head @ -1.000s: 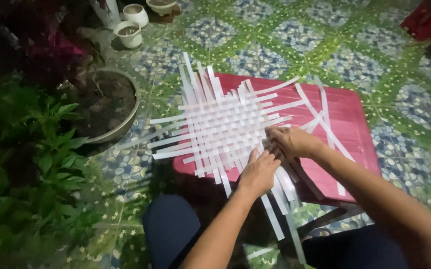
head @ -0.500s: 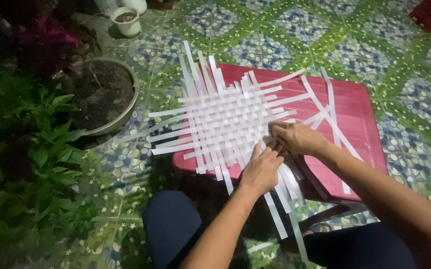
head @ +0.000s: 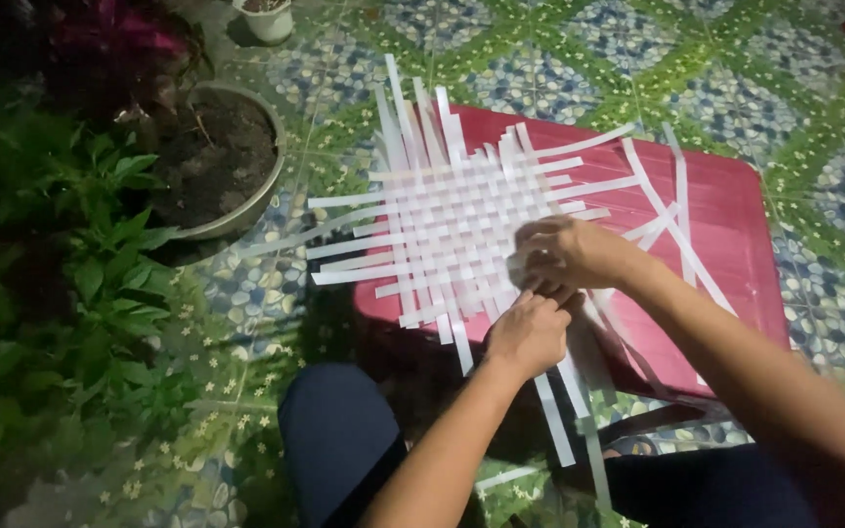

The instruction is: Weaving white plastic strips into a grid pattern on a red surface to create a mat.

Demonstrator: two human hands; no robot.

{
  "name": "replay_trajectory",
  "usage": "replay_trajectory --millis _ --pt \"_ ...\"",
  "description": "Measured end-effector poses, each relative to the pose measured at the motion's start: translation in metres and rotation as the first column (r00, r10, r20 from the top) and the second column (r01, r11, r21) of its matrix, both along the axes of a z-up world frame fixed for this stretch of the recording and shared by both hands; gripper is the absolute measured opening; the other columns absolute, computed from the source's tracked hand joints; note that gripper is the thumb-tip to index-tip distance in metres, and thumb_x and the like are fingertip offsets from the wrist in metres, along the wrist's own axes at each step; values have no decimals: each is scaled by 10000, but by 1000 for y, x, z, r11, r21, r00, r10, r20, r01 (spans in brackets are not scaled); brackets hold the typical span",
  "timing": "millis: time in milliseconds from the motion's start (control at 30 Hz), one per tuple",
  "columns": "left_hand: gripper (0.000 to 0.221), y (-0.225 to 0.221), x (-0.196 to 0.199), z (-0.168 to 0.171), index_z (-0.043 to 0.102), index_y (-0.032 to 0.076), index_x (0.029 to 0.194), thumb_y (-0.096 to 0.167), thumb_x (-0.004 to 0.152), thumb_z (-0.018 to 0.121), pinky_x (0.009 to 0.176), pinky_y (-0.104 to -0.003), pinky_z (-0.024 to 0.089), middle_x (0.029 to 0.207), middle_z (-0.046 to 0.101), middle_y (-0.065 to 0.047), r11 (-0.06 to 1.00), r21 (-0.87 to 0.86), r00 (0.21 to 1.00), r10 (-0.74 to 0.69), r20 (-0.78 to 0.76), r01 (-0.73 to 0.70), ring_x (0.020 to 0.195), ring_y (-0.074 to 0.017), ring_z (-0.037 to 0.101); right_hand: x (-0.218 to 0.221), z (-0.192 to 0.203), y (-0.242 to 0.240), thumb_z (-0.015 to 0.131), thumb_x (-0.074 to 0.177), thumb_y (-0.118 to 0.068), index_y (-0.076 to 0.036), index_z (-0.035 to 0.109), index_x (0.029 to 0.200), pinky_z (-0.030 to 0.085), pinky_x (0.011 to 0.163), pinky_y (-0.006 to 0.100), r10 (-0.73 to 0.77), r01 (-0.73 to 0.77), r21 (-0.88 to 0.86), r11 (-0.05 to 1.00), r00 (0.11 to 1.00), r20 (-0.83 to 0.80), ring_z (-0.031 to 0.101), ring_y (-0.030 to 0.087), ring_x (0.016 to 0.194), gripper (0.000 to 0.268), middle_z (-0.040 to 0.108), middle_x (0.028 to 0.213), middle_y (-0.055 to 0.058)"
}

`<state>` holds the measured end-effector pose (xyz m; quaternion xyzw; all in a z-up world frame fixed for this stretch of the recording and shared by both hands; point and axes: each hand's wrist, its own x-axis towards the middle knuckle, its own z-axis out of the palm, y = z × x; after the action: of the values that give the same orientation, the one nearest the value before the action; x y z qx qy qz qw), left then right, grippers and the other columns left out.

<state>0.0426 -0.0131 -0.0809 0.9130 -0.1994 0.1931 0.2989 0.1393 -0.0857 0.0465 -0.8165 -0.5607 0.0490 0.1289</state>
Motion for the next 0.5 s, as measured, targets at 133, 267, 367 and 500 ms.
replay_trajectory --millis 133,267,367,500 --pt "202 1 -3 2 537 63 528 91 692 423 695 -396 440 531 520 -119 1000 -2 991 -11 -132 11 569 -285 541 -13 13 23 730 637 -147 -75 669 964 490 826 414 -26 20 -90 996 998 -59 588 363 982 340 624 1036 177" --pt "185 6 -8 20 537 69 489 96 651 453 622 -353 453 496 532 -112 999 40 970 38 -241 -29 522 -265 542 -21 29 40 751 598 -161 -102 674 956 478 864 381 -14 9 -176 984 1000 -28 579 322 1025 370 638 1031 138" --pt "249 14 -17 45 514 112 460 97 698 443 572 -340 450 472 534 -88 998 64 963 42 -264 -26 491 -252 546 -27 31 46 741 620 -165 -100 676 945 469 879 383 13 -18 -233 972 1000 -27 570 302 1047 338 652 1014 106" --pt "262 2 0 -2 544 68 492 117 715 415 552 -355 464 522 573 -145 999 28 903 28 -430 -18 537 -290 595 -24 23 51 737 576 -162 -90 662 951 466 887 379 62 -70 -196 978 997 -45 551 314 1065 389 641 1030 97"
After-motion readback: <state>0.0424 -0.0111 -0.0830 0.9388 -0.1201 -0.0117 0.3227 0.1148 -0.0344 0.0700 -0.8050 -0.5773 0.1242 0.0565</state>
